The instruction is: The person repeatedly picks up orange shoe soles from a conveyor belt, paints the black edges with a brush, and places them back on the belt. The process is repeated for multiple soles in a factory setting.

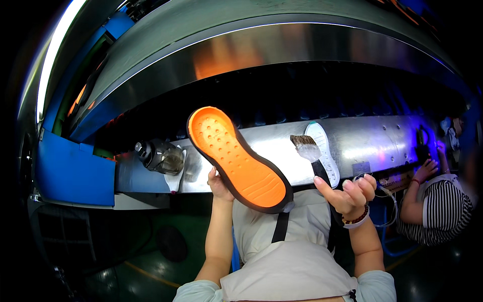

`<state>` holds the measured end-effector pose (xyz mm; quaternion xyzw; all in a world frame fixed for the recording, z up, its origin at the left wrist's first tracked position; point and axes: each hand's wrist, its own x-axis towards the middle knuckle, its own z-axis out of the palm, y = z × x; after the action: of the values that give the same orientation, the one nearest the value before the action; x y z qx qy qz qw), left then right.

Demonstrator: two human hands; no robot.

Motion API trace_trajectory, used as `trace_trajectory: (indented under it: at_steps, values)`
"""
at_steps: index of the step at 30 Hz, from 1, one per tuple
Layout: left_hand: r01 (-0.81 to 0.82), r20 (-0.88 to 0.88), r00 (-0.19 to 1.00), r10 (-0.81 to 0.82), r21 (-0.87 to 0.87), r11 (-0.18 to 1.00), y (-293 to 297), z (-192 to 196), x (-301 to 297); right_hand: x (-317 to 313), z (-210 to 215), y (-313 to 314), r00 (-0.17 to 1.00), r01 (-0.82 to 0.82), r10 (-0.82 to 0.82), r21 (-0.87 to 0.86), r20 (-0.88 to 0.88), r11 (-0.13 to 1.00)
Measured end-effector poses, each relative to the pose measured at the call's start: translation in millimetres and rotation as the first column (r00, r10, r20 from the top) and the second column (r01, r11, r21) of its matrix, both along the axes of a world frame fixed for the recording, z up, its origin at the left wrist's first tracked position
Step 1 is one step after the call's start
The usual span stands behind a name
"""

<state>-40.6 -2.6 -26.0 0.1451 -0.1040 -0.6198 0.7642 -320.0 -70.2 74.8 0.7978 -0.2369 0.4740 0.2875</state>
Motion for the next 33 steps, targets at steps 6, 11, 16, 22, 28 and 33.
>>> trace_trajectory:
  at_steps: [6, 11, 16, 22, 28, 33]
  values:
    - [0.130, 0.011, 0.992, -0.129, -0.040, 0.991, -16, 1, -21, 1, 0, -5, 0.994, -0.102, 0.104, -0.047, 0.033, 0.994]
    - [0.260, -0.027, 0.963, -0.269, -0.173, 0.950, -31, 19, -49, 24, 15, -17, 0.841, -0.534, 0.477, 0.544, 0.257, 0.648]
    - [0.262, -0.095, 0.953, -0.287, -0.217, 0.940, -33, 31, -78, 43, 14, -37, 0.690, -0.697, 0.209, 0.714, 0.693, -0.065]
    - [0.318, 0.111, 0.943, -0.314, -0.017, 0.948, -33, 30, -89, 56, 7, -71, 0.594, -0.762, -0.013, 0.557, 0.804, -0.329]
    - [0.304, 0.096, 0.948, -0.302, -0.001, 0.953, -35, 29, -91, 63, 9, -79, 0.614, -0.751, 0.000, 0.584, 0.789, -0.307]
    - [0.289, 0.046, 0.957, -0.288, -0.022, 0.957, -32, 24, -94, 64, 7, -80, 0.632, -0.736, 0.006, 0.603, 0.775, -0.307]
